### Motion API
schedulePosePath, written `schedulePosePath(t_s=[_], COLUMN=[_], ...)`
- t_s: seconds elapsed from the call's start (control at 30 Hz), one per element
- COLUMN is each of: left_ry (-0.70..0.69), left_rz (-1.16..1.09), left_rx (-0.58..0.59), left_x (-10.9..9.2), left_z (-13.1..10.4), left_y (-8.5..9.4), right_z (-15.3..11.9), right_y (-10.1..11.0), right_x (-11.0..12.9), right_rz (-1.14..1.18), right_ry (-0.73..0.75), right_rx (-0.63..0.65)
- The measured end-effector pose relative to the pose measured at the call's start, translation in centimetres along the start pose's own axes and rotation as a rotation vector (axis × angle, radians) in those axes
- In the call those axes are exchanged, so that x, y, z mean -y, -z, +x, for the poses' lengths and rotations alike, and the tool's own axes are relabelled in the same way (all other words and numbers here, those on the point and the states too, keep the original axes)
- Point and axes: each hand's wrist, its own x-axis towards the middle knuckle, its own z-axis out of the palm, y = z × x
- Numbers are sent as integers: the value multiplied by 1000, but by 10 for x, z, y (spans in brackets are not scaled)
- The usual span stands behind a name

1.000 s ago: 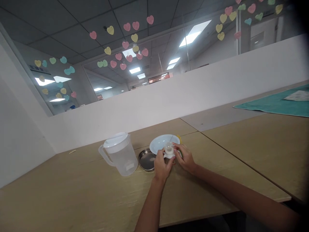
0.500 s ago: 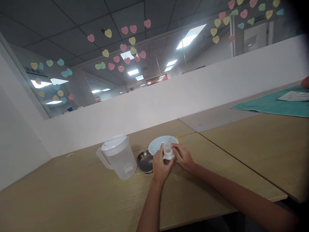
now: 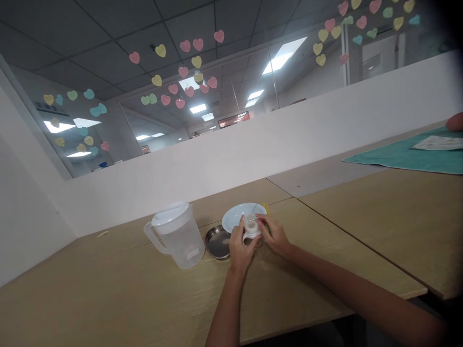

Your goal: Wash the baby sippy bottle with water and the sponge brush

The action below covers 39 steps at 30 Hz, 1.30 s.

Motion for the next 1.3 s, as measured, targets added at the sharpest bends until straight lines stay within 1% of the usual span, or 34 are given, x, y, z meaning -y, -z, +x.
schedulePosePath(t_s=[0.2, 0.33, 0.47, 0.53, 0.63, 0.7, 0.77, 0.9, 1.1, 1.3], left_ry=[7, 20, 23, 31, 46, 55, 67, 96, 105, 94], left_rz=[-11, -6, 10, 18, 46, 44, 8, -71, -69, -80], left_rx=[-24, -5, 31, 49, 73, 75, 69, 70, 68, 72], left_x=[2, 1, 0, -1, -2, -2, -2, -3, -4, -3], left_z=[-2, -2, -1, -1, -1, -1, -1, -1, 0, -1], left_y=[-3, -3, -2, -2, -2, -3, -4, -5, -3, -3], right_z=[2, 2, 2, 3, 6, 8, 11, 17, 21, 25], right_y=[-1, 1, 3, 3, 1, -1, -1, 2, 5, 9], right_x=[2, 0, 0, 1, 3, 4, 5, 2, -9, -9], right_rz=[-12, -14, 41, 69, 116, 191, 276, 371, 412, 462], right_ry=[-2, -22, -29, -66, -194, -274, -321, -371, -454, -422], right_rx=[5, 21, 64, 77, 65, 74, 103, 154, 224, 314])
